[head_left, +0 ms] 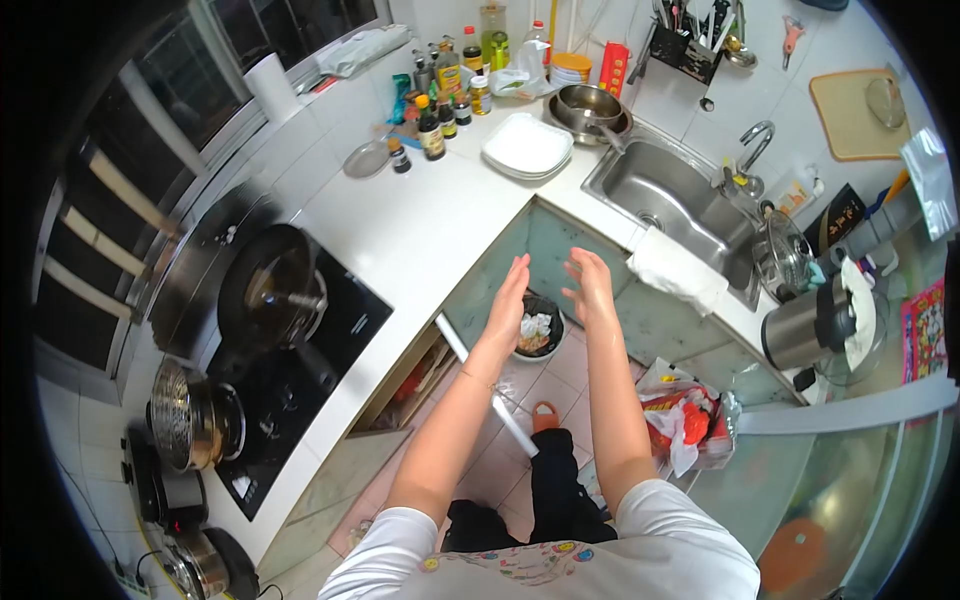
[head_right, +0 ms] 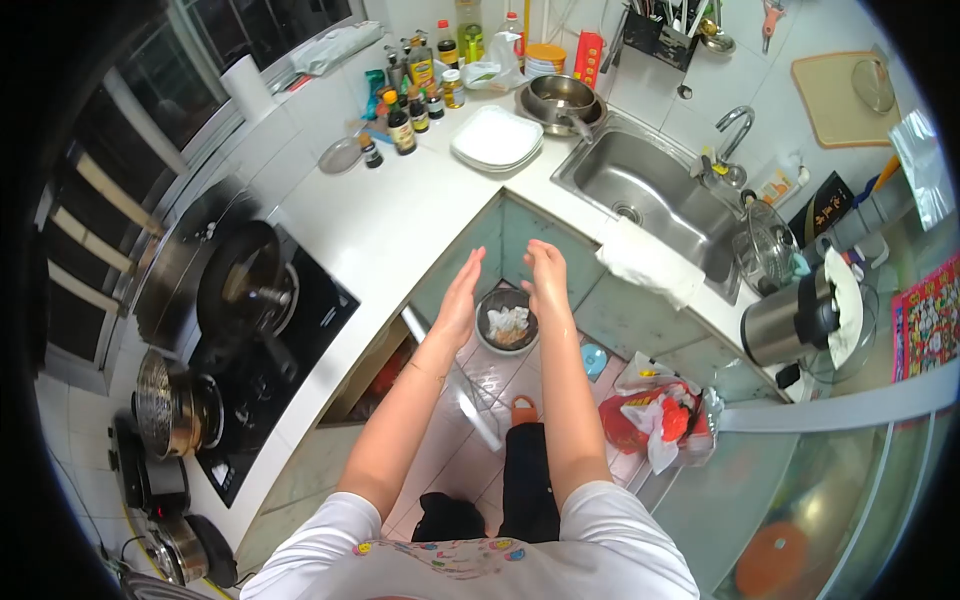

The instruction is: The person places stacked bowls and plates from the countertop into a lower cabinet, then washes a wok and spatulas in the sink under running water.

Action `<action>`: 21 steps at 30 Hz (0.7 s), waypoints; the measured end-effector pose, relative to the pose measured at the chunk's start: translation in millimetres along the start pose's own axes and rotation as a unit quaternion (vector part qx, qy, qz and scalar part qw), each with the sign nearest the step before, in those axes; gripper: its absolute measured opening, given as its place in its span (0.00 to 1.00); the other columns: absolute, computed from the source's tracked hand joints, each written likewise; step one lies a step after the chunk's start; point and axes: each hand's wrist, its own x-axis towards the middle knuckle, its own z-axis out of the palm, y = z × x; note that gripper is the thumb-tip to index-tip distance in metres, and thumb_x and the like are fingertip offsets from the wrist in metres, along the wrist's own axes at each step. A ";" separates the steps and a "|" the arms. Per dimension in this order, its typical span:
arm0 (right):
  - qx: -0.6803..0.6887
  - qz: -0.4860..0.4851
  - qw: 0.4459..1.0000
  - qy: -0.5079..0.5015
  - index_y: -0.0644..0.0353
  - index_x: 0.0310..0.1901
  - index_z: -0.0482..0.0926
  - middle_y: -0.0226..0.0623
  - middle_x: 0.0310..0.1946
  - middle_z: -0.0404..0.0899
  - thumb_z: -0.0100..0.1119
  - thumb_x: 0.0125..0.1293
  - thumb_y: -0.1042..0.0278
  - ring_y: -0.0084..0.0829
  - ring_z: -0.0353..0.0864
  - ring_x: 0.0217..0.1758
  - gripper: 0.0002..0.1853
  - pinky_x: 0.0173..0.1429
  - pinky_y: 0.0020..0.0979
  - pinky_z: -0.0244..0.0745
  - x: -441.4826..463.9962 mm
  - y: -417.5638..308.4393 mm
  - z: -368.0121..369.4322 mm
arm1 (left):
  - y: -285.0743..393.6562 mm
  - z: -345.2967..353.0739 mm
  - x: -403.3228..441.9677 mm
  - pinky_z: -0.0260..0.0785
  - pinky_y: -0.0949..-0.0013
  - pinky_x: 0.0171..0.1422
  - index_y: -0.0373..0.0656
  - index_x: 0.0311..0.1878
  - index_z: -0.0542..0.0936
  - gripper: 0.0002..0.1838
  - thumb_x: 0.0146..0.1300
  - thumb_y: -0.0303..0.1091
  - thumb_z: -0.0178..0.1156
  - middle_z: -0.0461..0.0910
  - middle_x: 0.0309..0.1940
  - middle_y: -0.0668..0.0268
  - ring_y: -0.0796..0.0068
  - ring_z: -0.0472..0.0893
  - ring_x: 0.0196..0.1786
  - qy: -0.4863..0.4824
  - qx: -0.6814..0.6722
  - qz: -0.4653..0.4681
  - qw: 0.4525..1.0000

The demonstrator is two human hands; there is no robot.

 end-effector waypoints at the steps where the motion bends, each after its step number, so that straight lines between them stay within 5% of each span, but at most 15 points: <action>1: -0.008 0.022 1.000 -0.007 0.58 0.56 0.69 0.40 0.57 0.70 0.52 0.66 0.58 0.40 0.70 0.62 0.20 0.58 0.62 0.62 33.4 -7.6 0.2 | -3.2 7.2 19.3 0.33 0.66 0.77 0.40 0.71 0.59 0.31 0.73 0.49 0.45 0.43 0.76 0.59 0.68 0.41 0.78 0.009 -0.007 -0.015 1.000; 4: -0.002 0.091 0.995 -0.041 0.61 0.59 0.65 0.45 0.53 0.72 0.53 0.65 0.55 0.41 0.76 0.54 0.26 0.49 0.50 0.72 136.5 -18.2 10.4 | -12.2 25.0 73.9 0.30 0.58 0.78 0.43 0.72 0.58 0.30 0.74 0.49 0.42 0.47 0.76 0.66 0.70 0.39 0.78 0.048 -0.047 -0.071 0.995; 10: -0.034 0.154 0.983 -0.089 0.74 0.58 0.61 0.57 0.46 0.72 0.54 0.65 0.51 0.49 0.80 0.43 0.33 0.42 0.47 0.81 284.2 -17.1 69.6 | -21.4 14.8 135.4 0.46 0.61 0.73 0.42 0.67 0.65 0.26 0.73 0.48 0.45 0.63 0.69 0.67 0.71 0.58 0.72 0.127 -0.094 -0.096 0.983; 15: 0.106 0.145 0.981 -0.068 0.79 0.59 0.55 0.62 0.53 0.68 0.43 0.67 0.77 0.58 0.76 0.53 0.22 0.49 0.57 0.82 315.8 -3.7 95.1 | -23.9 -11.7 144.4 0.55 0.64 0.66 0.42 0.59 0.73 0.21 0.73 0.46 0.47 0.72 0.61 0.68 0.73 0.67 0.64 0.171 -0.114 -0.102 0.973; 21: 0.101 0.094 0.984 -0.112 0.81 0.60 0.51 0.65 0.54 0.65 0.38 0.64 0.82 0.61 0.76 0.51 0.23 0.50 0.57 0.82 294.7 0.2 87.6 | -26.2 -20.4 129.1 0.57 0.66 0.64 0.43 0.58 0.74 0.19 0.72 0.45 0.47 0.73 0.60 0.69 0.75 0.68 0.63 0.192 -0.105 -0.096 0.971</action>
